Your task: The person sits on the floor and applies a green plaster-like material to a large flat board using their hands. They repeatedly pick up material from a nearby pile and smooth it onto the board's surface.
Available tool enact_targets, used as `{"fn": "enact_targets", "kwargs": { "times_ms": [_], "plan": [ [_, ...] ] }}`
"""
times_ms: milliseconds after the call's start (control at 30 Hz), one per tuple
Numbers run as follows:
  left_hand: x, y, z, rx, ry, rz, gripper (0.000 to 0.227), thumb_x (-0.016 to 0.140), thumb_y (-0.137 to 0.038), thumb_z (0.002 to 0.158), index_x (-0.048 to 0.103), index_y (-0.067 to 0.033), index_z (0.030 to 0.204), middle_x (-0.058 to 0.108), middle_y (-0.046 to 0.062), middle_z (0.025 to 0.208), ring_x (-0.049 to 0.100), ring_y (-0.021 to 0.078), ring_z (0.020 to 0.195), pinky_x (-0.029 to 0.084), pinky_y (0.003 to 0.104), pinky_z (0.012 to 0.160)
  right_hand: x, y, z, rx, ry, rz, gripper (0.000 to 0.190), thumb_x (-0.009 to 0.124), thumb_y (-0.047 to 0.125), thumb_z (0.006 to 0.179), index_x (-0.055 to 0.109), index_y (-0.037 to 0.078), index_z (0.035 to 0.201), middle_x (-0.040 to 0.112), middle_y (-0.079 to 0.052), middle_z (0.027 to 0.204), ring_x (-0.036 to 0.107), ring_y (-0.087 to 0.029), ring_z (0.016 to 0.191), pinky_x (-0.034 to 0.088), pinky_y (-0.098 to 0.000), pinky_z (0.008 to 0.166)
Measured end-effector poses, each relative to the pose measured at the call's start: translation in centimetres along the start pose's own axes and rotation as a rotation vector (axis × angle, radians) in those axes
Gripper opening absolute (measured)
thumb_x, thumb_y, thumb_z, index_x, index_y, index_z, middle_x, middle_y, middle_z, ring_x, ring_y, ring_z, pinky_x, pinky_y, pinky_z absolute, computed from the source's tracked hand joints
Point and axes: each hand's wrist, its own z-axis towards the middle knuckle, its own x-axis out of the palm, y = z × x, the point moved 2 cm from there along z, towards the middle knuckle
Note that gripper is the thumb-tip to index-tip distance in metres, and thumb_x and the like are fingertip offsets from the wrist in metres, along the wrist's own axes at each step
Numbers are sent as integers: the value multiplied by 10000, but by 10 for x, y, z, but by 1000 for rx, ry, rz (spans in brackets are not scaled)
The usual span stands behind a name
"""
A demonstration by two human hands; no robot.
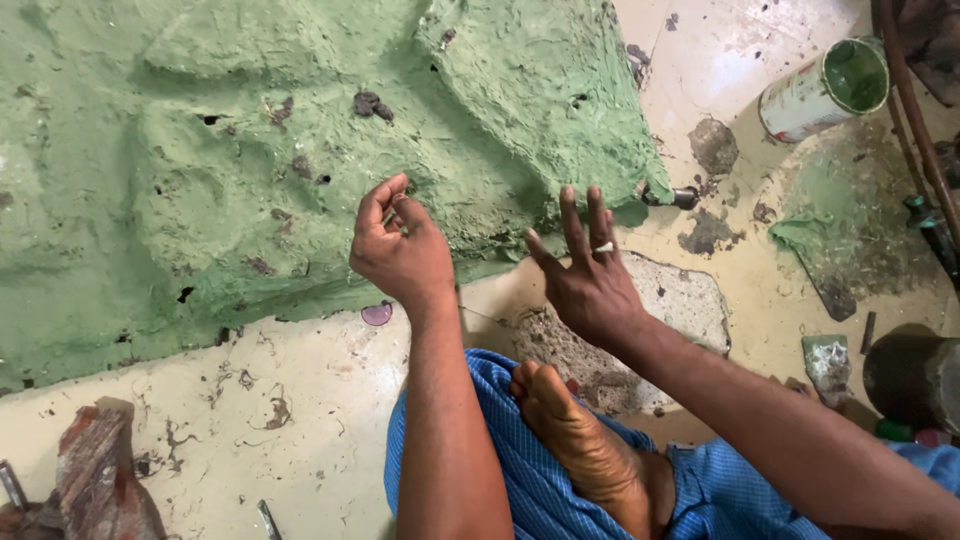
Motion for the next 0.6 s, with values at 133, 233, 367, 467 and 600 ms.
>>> {"fn": "enact_targets", "kwargs": {
  "times_ms": [133, 233, 367, 467, 600],
  "plan": [
    [4, -7, 3, 10, -1, -18, 222, 595, -9, 891, 776, -25, 1018, 799, 88, 987, 775, 179, 859, 622, 292, 721, 6, 12, 6, 31, 26, 224, 700, 604, 467, 938, 395, 204, 1552, -188, -266, 1623, -262, -500, 1450, 58, -704, 1162],
    [1, -5, 1, -8, 4, -23, 217, 595, -9, 891, 772, -17, 1016, 800, 93, 989, 772, 186, 847, 606, 299, 706, 12, 30, 5, 32, 15, 212, 774, 597, 552, 941, 380, 174, 1581, -155, -255, 1653, -197, -487, 1512, 64, -690, 1199],
    [3, -3, 0, 4, 8, -36, 224, 588, -6, 888, 769, -23, 1018, 797, 92, 998, 781, 181, 863, 633, 287, 726, 16, 45, 9, 8, -39, 255, 748, 557, 532, 981, 381, 133, 1589, -120, -286, 1662, -138, -522, 1516, 65, -686, 1199],
    [4, -4, 1, 0, 15, -24, 220, 590, -4, 891, 771, -23, 1014, 799, 91, 990, 780, 183, 853, 620, 288, 708, 18, 51, 13, -64, -27, 262, 738, 549, 506, 989, 373, 131, 1600, -129, -272, 1660, -155, -504, 1512, 51, -674, 1197],
    [2, -4, 0, 7, 14, -16, 221, 589, 2, 895, 770, -28, 1018, 798, 87, 994, 779, 176, 860, 622, 279, 707, 17, 48, 13, -109, -108, 255, 652, 555, 385, 1003, 399, 156, 1594, -151, -210, 1685, -191, -446, 1539, 33, -645, 1237]
  ]
}}
